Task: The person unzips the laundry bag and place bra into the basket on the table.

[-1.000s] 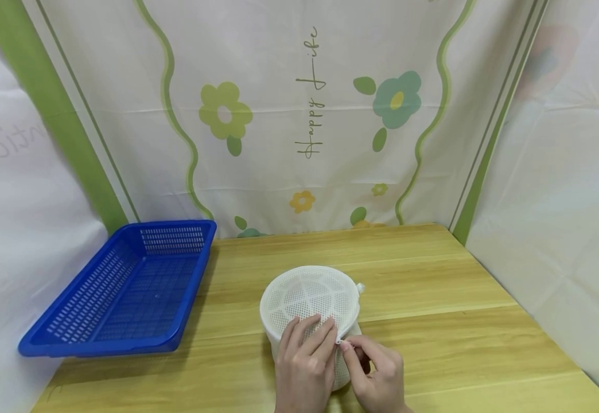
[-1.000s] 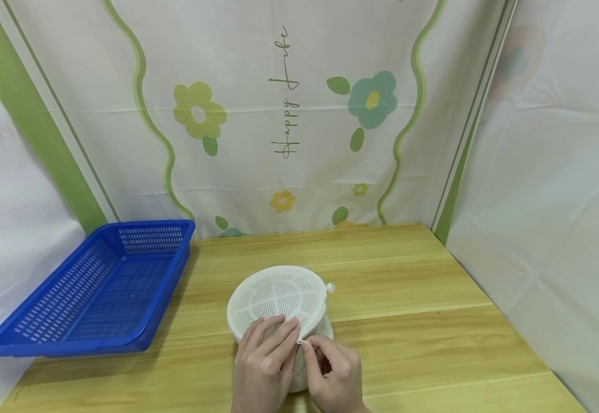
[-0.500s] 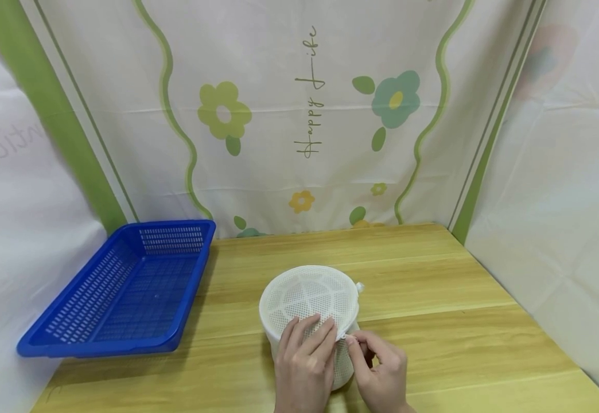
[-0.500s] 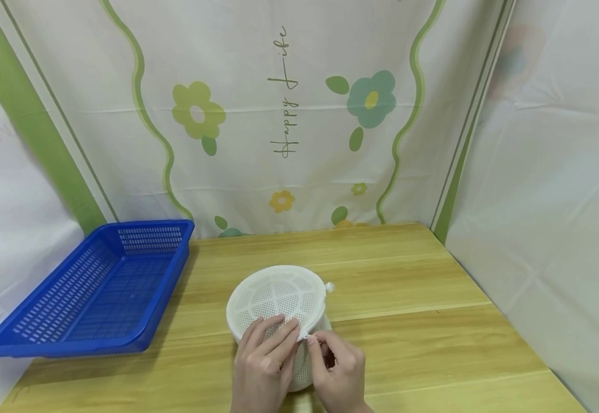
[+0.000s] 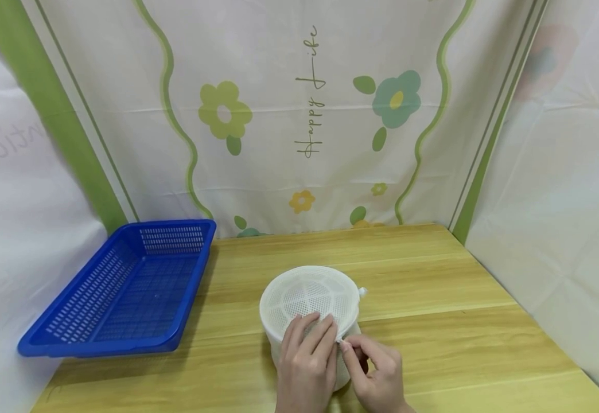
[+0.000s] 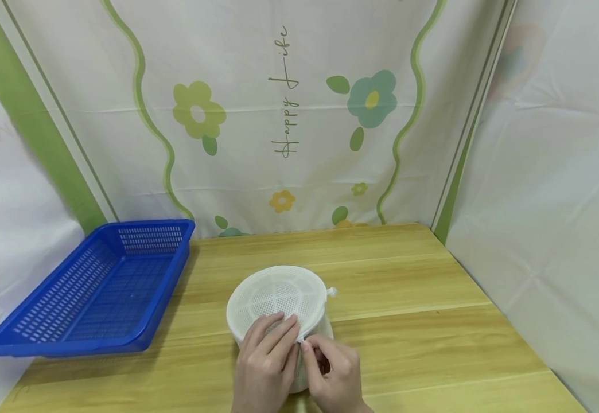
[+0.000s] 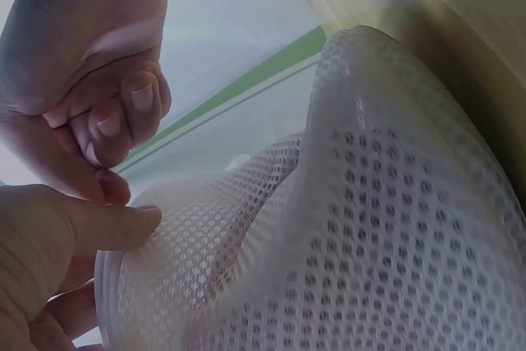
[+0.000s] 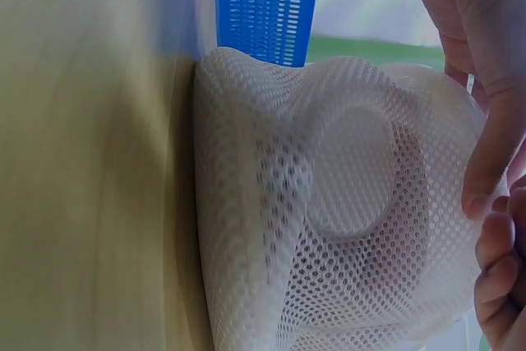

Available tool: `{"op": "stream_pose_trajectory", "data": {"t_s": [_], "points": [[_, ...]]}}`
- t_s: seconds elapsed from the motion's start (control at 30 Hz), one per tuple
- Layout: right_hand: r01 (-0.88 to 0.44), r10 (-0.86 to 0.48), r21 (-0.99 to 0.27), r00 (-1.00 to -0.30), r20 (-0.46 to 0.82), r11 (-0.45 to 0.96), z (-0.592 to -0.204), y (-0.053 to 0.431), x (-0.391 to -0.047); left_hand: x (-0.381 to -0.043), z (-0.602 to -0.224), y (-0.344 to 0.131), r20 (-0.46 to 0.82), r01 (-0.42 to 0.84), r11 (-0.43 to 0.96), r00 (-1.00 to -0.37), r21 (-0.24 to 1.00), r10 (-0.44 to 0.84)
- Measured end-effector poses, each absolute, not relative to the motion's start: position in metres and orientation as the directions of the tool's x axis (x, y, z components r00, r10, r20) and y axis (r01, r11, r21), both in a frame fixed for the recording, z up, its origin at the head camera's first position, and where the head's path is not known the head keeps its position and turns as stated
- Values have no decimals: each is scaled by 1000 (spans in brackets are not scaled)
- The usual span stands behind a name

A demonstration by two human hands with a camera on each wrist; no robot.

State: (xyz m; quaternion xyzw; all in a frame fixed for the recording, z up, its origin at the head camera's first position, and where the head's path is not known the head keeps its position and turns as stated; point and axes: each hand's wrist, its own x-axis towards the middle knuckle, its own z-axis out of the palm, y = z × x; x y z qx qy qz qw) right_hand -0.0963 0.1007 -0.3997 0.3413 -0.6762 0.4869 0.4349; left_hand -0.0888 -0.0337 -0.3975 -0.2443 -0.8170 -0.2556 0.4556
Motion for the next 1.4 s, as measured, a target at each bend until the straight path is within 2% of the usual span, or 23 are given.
{"op": "stream_pose_trajectory", "data": {"t_s": [0.13,0.27,1.0,1.4], "points": [[-912,-62,-325,-350,935,249,-395,99,-96,-90,-398,-34,880,643,746,-440,172,176],[-916,-64,-317,-342,937,246,-393,98,-95,-91,-399,-35,885,642,751,-428,156,182],[-868,-2,-344,-370,929,358,-399,100,-94,-91,-399,-35,897,631,762,-409,146,167],[-806,66,-411,-425,903,425,-410,104,-97,-91,-399,-35,893,629,764,-416,146,172]]}}
